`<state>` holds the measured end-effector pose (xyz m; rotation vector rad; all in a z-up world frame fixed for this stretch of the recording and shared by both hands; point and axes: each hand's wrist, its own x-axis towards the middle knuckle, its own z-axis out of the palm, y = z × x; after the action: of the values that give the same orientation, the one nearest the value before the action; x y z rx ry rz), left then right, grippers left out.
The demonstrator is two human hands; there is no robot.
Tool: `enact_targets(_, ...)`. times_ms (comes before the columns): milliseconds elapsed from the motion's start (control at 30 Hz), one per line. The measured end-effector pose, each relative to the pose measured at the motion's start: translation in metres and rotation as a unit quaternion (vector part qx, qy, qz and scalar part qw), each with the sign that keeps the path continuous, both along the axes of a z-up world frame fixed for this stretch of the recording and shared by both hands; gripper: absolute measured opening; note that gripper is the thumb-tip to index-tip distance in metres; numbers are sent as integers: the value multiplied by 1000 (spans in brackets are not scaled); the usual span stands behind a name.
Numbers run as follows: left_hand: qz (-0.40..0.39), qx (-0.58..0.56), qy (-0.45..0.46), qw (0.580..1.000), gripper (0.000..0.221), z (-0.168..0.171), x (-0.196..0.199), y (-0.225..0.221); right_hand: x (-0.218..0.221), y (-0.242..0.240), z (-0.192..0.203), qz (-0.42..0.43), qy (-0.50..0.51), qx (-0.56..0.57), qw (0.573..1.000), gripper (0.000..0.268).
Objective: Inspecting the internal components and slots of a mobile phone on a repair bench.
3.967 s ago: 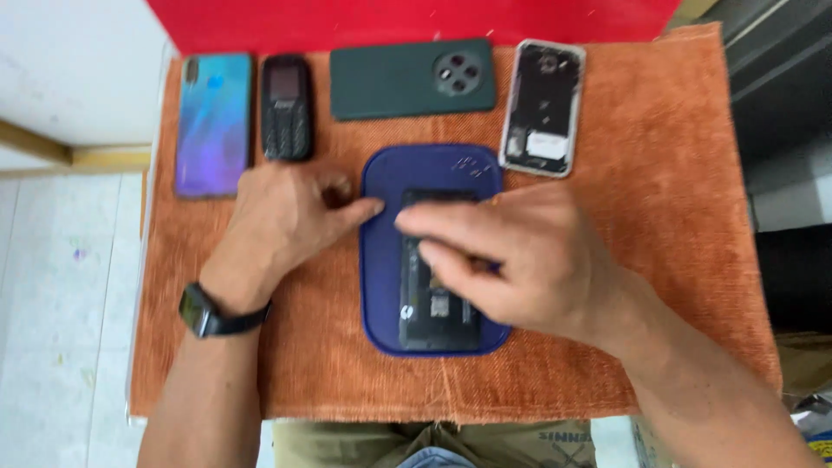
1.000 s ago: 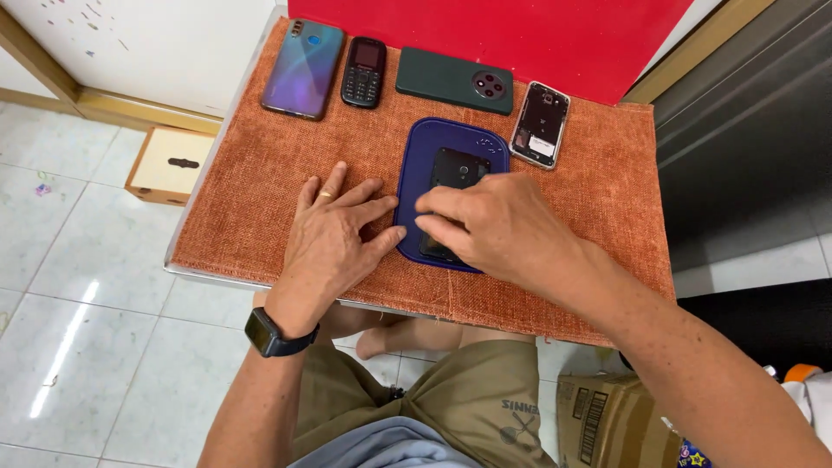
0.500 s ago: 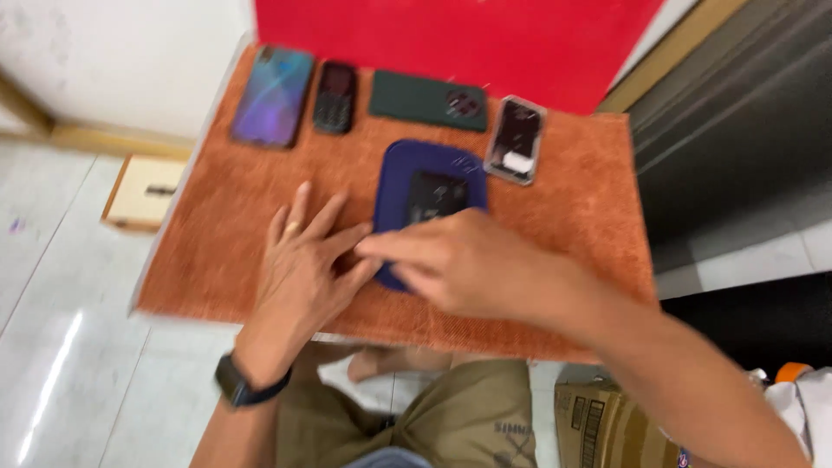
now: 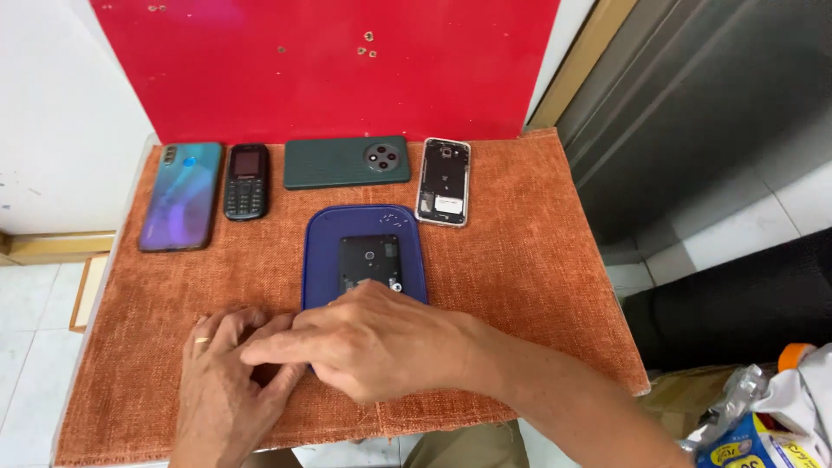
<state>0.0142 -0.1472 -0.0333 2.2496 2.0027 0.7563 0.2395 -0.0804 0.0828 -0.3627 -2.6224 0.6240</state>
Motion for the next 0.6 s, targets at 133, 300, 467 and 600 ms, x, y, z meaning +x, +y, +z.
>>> enact_targets(133,-8,32,27,999,53,-10,-3,0,5,-1,-8,13,50,14,999,65)
enact_targets(300,14,-2,15,1000,49,-9,2,1,8,3,-3,-8,43,40,998,40)
enact_targets(467,-13,17,5,1000,53,-13,-3,2,12,-6,8,10,8,9,1000,44)
enact_targets(600,26,35,4,999,49,-3,8,4,11,-4,4,-86,-3,133,987,16)
